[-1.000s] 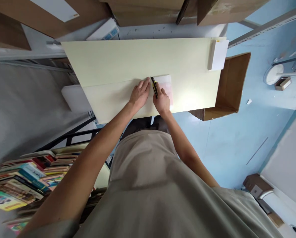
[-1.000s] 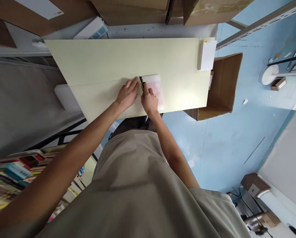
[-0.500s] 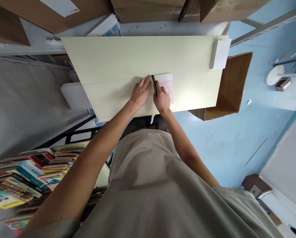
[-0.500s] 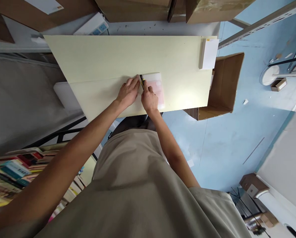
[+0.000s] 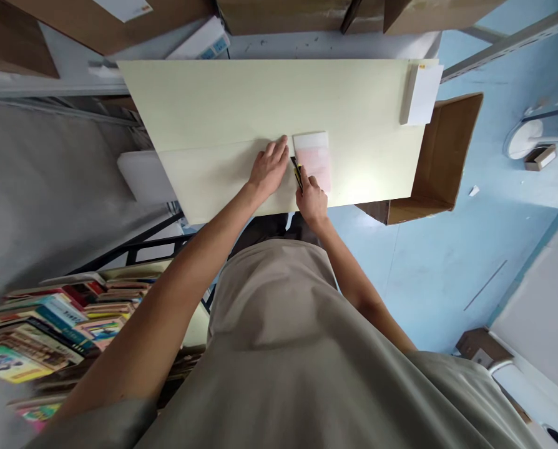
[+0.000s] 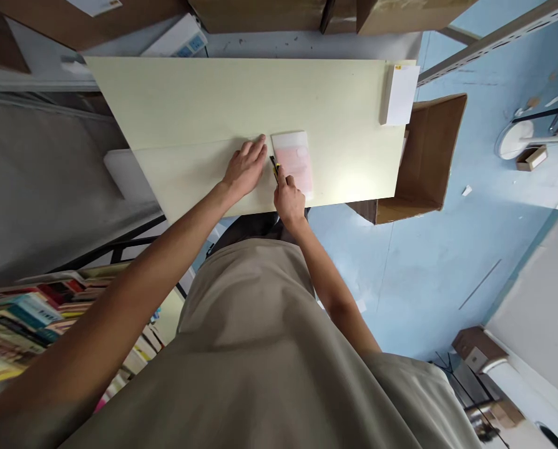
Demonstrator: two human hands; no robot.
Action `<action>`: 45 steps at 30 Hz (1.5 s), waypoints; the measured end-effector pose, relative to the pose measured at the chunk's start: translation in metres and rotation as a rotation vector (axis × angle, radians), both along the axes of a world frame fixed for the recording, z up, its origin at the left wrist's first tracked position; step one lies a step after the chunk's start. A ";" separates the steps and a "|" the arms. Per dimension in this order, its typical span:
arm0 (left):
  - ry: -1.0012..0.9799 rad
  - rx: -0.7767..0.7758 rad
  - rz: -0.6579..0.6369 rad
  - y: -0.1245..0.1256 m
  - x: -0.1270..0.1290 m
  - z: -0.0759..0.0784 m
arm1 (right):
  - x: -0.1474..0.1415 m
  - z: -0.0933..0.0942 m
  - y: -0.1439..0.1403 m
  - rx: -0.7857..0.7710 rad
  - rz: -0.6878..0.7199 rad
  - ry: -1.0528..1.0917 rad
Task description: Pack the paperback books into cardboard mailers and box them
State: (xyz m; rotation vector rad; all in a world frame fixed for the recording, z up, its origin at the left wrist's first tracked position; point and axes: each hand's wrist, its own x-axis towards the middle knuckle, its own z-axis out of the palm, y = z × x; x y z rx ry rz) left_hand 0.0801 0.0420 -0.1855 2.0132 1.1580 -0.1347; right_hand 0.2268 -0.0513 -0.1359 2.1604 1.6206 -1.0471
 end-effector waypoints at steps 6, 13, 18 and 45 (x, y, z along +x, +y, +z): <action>-0.022 0.009 0.004 -0.001 0.001 -0.005 | -0.001 0.019 -0.023 -0.091 0.069 -0.056; -0.099 -0.025 0.087 -0.001 0.003 -0.019 | 0.003 0.041 -0.050 -0.196 0.111 -0.052; -0.153 -0.024 0.150 -0.003 0.004 -0.032 | 0.009 0.051 -0.063 -0.245 0.147 -0.040; -0.695 0.720 0.411 0.075 0.112 0.305 | 0.121 0.240 0.242 0.952 0.023 0.249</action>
